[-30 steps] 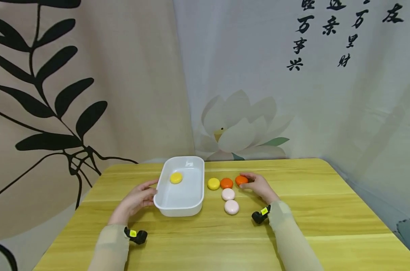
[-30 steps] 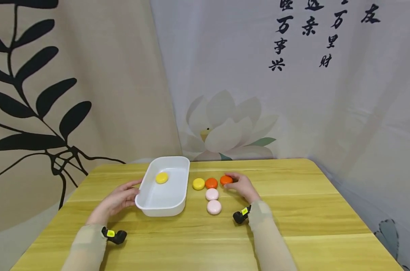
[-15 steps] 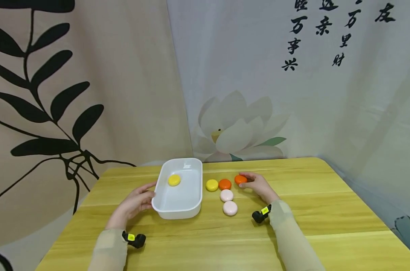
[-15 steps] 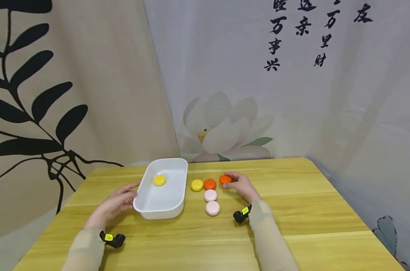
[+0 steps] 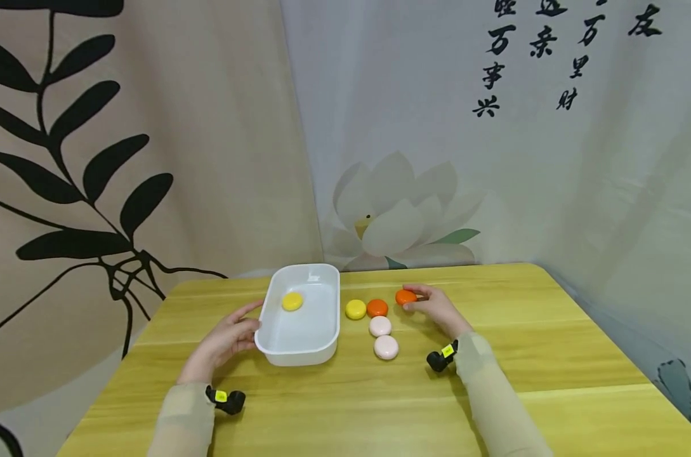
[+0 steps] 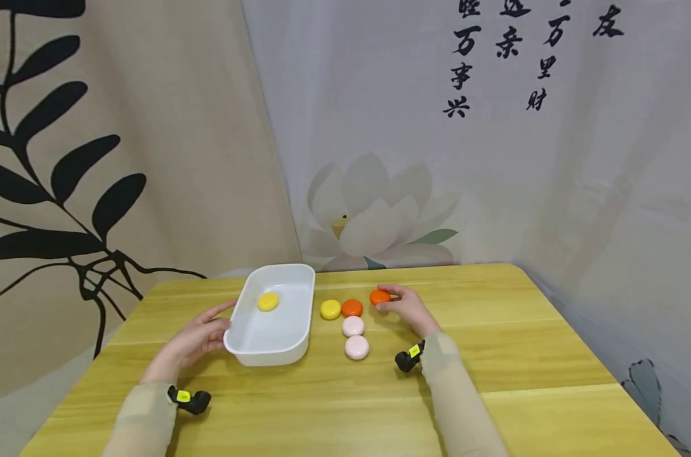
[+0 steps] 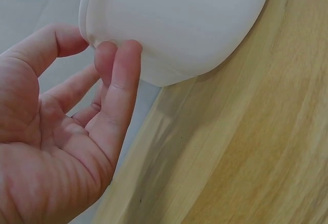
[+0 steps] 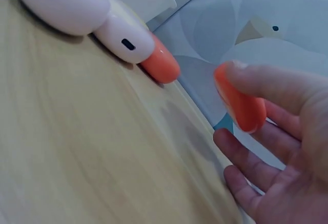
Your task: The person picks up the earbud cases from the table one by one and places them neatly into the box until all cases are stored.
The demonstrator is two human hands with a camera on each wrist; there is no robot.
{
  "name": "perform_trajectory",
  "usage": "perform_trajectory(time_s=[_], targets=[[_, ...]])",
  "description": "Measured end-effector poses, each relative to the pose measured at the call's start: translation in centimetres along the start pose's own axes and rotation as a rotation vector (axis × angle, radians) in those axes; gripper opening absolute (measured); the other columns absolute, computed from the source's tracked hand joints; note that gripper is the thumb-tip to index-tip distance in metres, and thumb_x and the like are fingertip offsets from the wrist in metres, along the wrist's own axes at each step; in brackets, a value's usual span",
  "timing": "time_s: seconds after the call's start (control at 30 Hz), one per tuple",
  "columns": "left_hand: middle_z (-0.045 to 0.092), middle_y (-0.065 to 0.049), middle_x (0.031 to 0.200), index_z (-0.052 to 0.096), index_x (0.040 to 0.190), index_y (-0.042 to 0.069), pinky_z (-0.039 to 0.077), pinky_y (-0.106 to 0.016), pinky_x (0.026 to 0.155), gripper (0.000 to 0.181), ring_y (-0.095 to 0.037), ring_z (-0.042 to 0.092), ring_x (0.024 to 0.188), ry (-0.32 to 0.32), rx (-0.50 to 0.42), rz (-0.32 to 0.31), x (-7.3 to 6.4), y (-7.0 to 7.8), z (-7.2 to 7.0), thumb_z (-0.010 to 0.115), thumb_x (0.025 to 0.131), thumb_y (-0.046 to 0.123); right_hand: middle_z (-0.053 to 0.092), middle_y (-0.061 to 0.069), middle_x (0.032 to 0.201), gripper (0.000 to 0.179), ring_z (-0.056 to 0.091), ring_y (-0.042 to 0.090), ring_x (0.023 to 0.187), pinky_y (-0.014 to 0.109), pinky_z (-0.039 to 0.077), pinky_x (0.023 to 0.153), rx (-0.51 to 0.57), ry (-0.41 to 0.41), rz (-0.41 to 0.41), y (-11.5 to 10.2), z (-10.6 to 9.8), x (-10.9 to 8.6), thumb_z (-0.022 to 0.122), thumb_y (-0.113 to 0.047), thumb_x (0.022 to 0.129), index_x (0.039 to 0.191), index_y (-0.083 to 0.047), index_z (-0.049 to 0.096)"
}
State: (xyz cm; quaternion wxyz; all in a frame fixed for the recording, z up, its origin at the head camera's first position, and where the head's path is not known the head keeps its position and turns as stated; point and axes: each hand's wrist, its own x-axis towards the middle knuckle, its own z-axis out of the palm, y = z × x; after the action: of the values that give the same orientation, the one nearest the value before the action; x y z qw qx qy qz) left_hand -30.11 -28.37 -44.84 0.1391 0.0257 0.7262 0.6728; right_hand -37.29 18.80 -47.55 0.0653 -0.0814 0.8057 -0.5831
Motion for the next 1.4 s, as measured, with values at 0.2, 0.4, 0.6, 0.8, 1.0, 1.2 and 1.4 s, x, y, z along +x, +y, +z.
perform_trajectory(time_s=[0.2,0.4,0.6,0.8,1.0,1.2,1.4], targets=[[0.064,-0.018,0.108,0.023,0.154,0.007,0.056,-0.035,0.077,0.069,-0.022,0.065,0.082,-0.004,0.016,0.010,0.0,0.3,0.2,0.058,0.094,0.009,0.060,0.008,0.129,0.061,0.055,0.025,0.107,0.040,0.039,0.093,-0.033,-0.009,0.007,-0.1,-0.9,0.1,0.079,-0.021,0.081,0.136,-0.008,0.057],[0.066,-0.008,0.100,0.024,0.153,0.007,0.056,-0.036,0.078,0.068,-0.021,0.065,0.081,-0.011,0.031,0.018,0.1,0.3,0.3,0.058,0.095,0.009,0.055,0.012,0.135,0.060,0.057,0.027,0.105,0.036,0.046,0.088,-0.081,-0.018,-0.038,-0.7,-1.6,0.0,0.077,-0.021,0.083,0.136,-0.005,0.055],[0.066,-0.008,0.098,0.026,0.153,0.005,0.056,-0.037,0.079,0.067,-0.021,0.065,0.080,-0.013,0.025,0.031,0.4,0.5,0.1,0.058,0.095,0.010,0.053,0.016,0.137,0.061,0.056,0.030,0.110,0.040,0.046,0.094,-0.079,-0.018,-0.066,-1.8,-2.1,0.2,0.075,-0.022,0.086,0.138,-0.002,0.052],[0.065,-0.010,0.101,0.027,0.152,0.004,0.056,-0.037,0.080,0.066,-0.022,0.066,0.082,-0.012,0.028,0.038,0.5,0.6,0.0,0.059,0.095,0.010,0.054,0.016,0.135,0.062,0.057,0.030,0.111,0.048,0.043,0.100,-0.019,-0.028,-0.049,-2.8,-2.7,0.0,0.075,-0.021,0.086,0.141,-0.004,0.050],[0.065,-0.008,0.100,0.027,0.152,0.003,0.056,-0.037,0.080,0.065,-0.021,0.065,0.082,-0.018,0.030,0.045,0.3,0.5,0.0,0.059,0.095,0.009,0.052,0.021,0.135,0.057,0.055,0.033,0.112,0.054,0.038,0.103,-0.009,-0.058,-0.049,-6.1,-2.8,-1.8,0.070,-0.012,0.089,0.141,0.000,0.048],[0.061,-0.017,0.107,0.026,0.151,0.001,0.055,-0.038,0.081,0.065,-0.024,0.064,0.085,-0.024,0.036,0.052,0.0,0.3,-0.2,0.059,0.096,0.011,0.050,0.021,0.139,0.054,0.055,0.034,0.112,0.049,0.042,0.100,-0.063,-0.065,-0.099,-7.3,-3.4,-1.9,0.068,-0.012,0.091,0.140,0.001,0.049],[0.060,-0.013,0.102,0.027,0.151,0.000,0.056,-0.036,0.080,0.063,-0.021,0.064,0.082,-0.036,0.018,0.052,-0.1,0.1,-0.4,0.058,0.097,0.010,0.049,0.018,0.141,0.056,0.056,0.033,0.110,0.051,0.040,0.101,-0.063,-0.064,-0.122,-6.1,-4.1,-0.4,0.071,-0.016,0.089,0.140,-0.004,0.051]])
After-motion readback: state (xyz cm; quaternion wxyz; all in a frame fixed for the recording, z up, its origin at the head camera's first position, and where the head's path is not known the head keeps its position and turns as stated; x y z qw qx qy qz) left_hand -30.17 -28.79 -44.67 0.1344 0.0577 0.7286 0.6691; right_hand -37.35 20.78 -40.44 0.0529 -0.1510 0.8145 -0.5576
